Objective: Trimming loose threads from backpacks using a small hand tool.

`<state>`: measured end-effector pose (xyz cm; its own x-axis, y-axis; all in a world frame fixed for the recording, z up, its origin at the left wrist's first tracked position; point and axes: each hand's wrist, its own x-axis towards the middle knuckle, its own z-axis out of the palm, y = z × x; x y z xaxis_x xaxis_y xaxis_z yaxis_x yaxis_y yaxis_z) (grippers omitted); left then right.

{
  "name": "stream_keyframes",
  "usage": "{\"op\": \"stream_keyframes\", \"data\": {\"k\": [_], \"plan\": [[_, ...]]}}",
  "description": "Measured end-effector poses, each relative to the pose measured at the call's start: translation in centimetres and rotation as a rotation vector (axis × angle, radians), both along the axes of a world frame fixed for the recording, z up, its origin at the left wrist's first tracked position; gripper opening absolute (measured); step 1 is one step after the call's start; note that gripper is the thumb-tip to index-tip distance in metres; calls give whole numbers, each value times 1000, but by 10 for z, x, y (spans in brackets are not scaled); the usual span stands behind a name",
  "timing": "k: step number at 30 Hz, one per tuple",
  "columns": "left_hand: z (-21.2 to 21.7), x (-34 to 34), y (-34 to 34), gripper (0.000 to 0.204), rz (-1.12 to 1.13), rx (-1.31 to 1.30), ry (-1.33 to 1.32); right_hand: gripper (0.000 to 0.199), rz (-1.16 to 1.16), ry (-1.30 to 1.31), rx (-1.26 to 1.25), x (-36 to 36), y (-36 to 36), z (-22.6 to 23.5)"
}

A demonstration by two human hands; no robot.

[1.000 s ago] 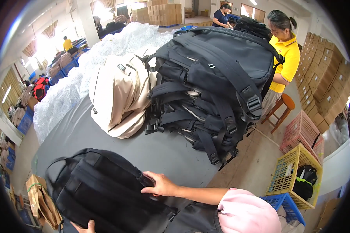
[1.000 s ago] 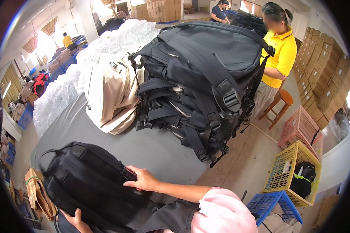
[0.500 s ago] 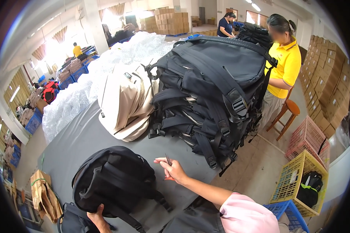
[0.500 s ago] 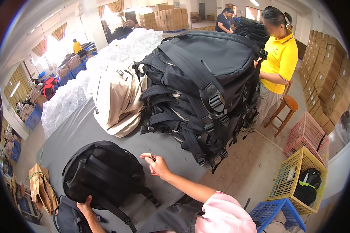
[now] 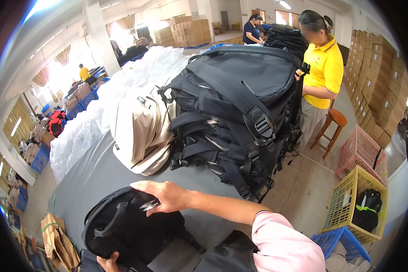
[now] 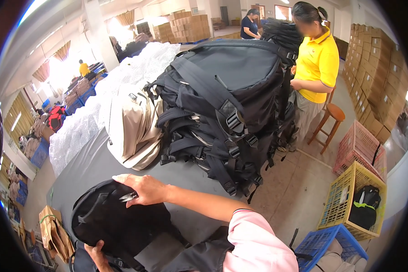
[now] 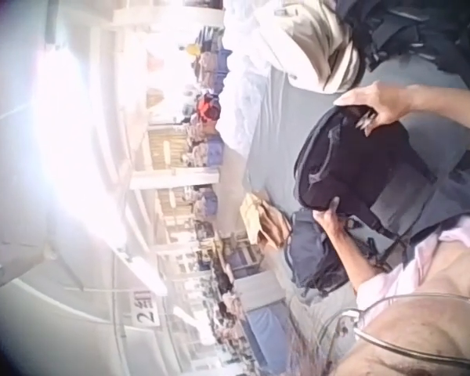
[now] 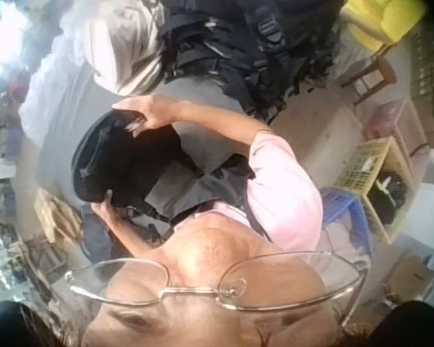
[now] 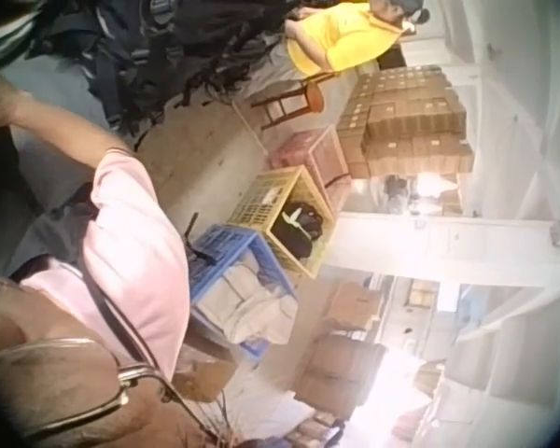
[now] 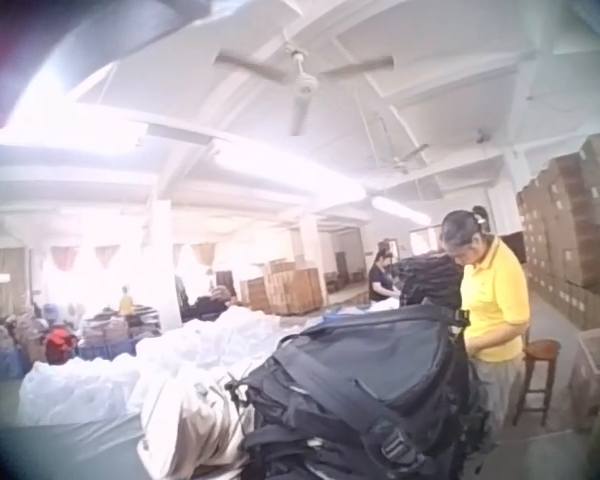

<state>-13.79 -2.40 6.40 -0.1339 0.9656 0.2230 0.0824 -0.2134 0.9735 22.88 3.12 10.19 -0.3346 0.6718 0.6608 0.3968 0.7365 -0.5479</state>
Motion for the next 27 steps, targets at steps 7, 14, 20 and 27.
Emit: {"op": "stream_keyframes", "data": {"k": [7, 14, 20, 27], "plan": [[35, -10, 23, 66, -176, -55, 102, 75, 92, -110, -297, 5, 5, 24], [12, 7, 60, 73, -204, -111, 219, 44, 140, 207, -309, -29, -10, -8], [77, 46, 120, 43, -153, 79, 346, 35, -22, 481, -131, -18, -19, 38], [302, 206, 140, 56, 71, 952, 521, 31, -328, 1065, 337, 50, -13, 173]]}}
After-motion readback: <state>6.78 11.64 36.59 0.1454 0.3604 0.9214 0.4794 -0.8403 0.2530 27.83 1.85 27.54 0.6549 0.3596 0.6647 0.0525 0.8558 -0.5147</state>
